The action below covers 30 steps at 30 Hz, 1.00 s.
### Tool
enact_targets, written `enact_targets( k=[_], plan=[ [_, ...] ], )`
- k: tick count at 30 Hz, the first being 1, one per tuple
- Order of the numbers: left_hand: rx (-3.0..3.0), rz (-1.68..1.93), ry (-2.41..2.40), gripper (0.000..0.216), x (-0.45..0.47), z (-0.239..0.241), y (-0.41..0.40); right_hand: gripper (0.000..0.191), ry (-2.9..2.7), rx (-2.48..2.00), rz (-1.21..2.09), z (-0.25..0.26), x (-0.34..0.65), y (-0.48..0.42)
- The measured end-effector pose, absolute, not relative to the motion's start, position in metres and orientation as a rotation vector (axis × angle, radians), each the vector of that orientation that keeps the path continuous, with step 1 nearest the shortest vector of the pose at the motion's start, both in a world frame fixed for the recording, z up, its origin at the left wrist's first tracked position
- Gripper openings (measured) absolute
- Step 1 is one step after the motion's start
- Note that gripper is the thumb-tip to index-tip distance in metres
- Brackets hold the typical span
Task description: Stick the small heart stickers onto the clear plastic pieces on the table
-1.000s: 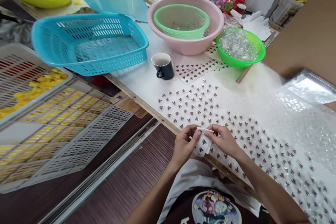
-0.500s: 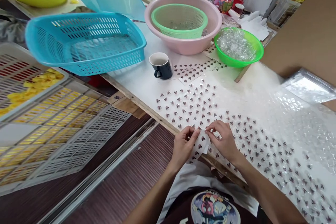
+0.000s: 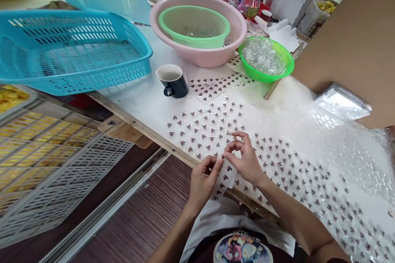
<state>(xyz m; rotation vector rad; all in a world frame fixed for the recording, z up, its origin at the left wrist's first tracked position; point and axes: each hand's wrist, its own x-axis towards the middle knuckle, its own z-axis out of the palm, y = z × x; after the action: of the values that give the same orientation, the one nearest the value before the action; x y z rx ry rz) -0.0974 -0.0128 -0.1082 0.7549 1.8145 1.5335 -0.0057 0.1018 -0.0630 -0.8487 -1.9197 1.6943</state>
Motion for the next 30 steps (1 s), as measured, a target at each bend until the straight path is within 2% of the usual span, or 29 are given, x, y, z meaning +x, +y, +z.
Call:
enact_targets(
  k=[5, 8, 11, 21, 30],
  plan=[
    [0.757, 1.536, 1.841, 0.030, -0.097, -0.103, -0.013, 0.049, -1.846, -0.926, 1.555, -0.059, -0.001, 0.151],
    [0.763, 1.537, 1.851, 0.029, -0.097, -0.102, -0.012, 0.052, -1.830, -1.021, 1.364, -0.071, -0.001, 0.200],
    [0.769, 1.533, 1.835, 0.029, -0.097, -0.102, -0.012, 0.051, -1.859, -1.117, 1.354, -0.088, -0.006, 0.233],
    [0.785, 1.524, 1.843, 0.028, -0.098, -0.104, -0.013, 0.051, -2.045, -1.200, 1.208, -0.109, -0.021, 0.237],
    [0.782, 1.538, 1.847, 0.029, -0.097, -0.106, -0.013, 0.043, -2.446, -1.172, 0.522, -0.105, -0.029, 0.227]
  ],
)
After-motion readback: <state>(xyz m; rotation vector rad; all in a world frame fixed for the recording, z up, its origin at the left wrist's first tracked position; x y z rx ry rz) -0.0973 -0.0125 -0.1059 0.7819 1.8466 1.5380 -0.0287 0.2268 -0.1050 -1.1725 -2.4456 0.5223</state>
